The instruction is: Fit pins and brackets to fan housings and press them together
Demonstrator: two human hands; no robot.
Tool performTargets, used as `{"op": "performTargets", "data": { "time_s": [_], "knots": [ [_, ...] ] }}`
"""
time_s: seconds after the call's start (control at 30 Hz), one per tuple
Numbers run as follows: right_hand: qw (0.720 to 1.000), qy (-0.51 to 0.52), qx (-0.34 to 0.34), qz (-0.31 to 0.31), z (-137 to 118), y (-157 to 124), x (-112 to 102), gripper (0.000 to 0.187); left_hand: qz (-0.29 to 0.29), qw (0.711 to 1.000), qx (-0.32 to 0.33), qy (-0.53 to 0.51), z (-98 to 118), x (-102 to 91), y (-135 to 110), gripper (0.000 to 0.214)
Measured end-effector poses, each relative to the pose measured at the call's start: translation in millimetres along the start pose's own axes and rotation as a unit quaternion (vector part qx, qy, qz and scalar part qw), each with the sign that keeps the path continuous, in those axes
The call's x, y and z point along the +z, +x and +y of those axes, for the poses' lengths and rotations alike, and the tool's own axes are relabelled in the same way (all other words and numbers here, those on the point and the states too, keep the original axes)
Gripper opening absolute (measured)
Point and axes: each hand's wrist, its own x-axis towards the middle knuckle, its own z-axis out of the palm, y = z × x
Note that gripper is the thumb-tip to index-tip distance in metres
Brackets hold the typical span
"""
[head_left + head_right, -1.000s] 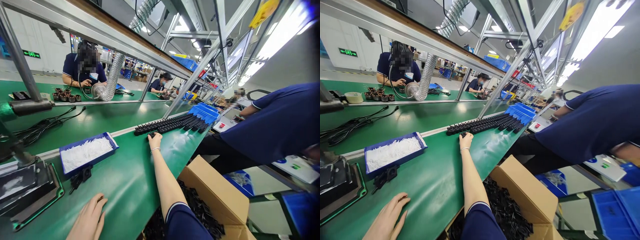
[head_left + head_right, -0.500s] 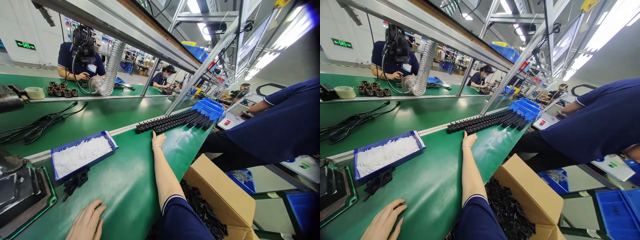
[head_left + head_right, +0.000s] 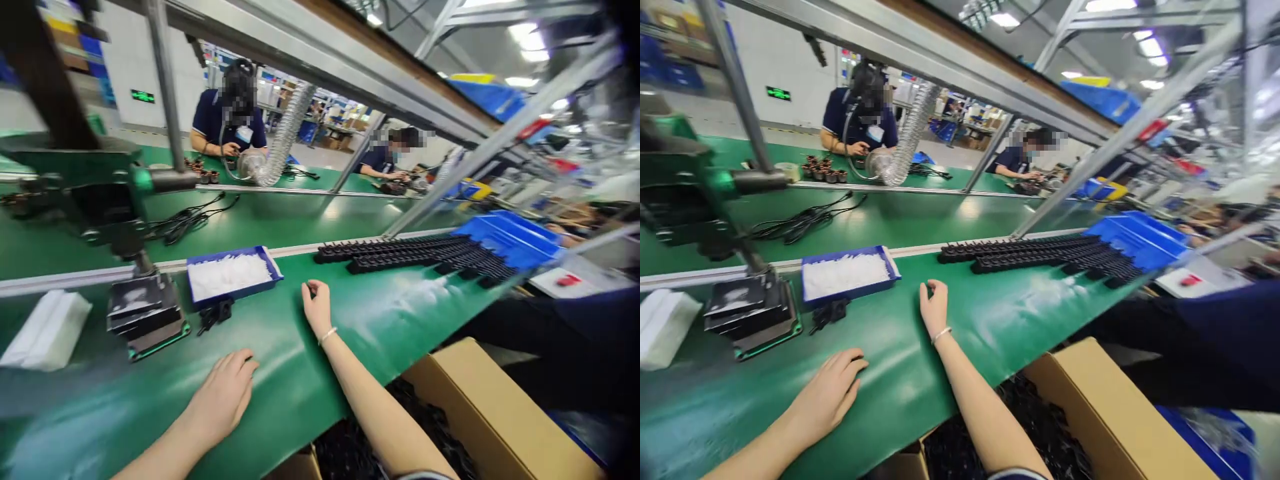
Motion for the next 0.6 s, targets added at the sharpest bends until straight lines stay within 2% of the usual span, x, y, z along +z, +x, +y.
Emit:
{"op": "performTargets", "data": {
  "time_s": [0.1,0.17,0.3,0.37,0.43,0.5,0.53,0.57,0.6],
  "knots": [
    [0.978,0.065,-0.146,-0.138,-56,-57,11,0.026,-0.027,1.0,-0.006,-0.007,8,-6.1,-3,0.034],
    [0.95,0.091,-0.221,-0.2,-88,-79,17,0.026,-0.042,0.999,0.004,0.011,15,-15.3,-9,0.039],
    [0.91,0.12,-0.298,-0.262,-129,-89,33,0.037,-0.028,0.996,0.015,0.087,22,-54.1,-39,0.048],
    [0.903,0.134,-0.304,-0.273,-136,-88,40,0.035,0.031,0.987,-0.06,0.146,17,-81.5,-64,0.053],
    [0.91,0.132,-0.293,-0.261,-134,-86,44,0.031,0.135,0.947,-0.189,0.223,6,-109.4,-94,0.063],
    [0.926,0.11,-0.287,-0.22,-126,-85,45,0.033,0.244,0.869,-0.318,0.289,-6,-133.0,-129,0.076],
    [0.931,0.101,-0.288,-0.2,-122,-85,44,0.036,0.281,0.832,-0.368,0.304,-12,-142.0,-146,0.082],
    [0.933,0.097,-0.293,-0.187,-119,-87,42,0.038,0.304,0.807,-0.405,0.304,-16,-148.9,-162,0.086],
    [0.931,0.099,-0.3,-0.183,-116,-90,39,0.038,0.313,0.794,-0.431,0.291,-20,-153.5,-176,0.088]
  ]
}}
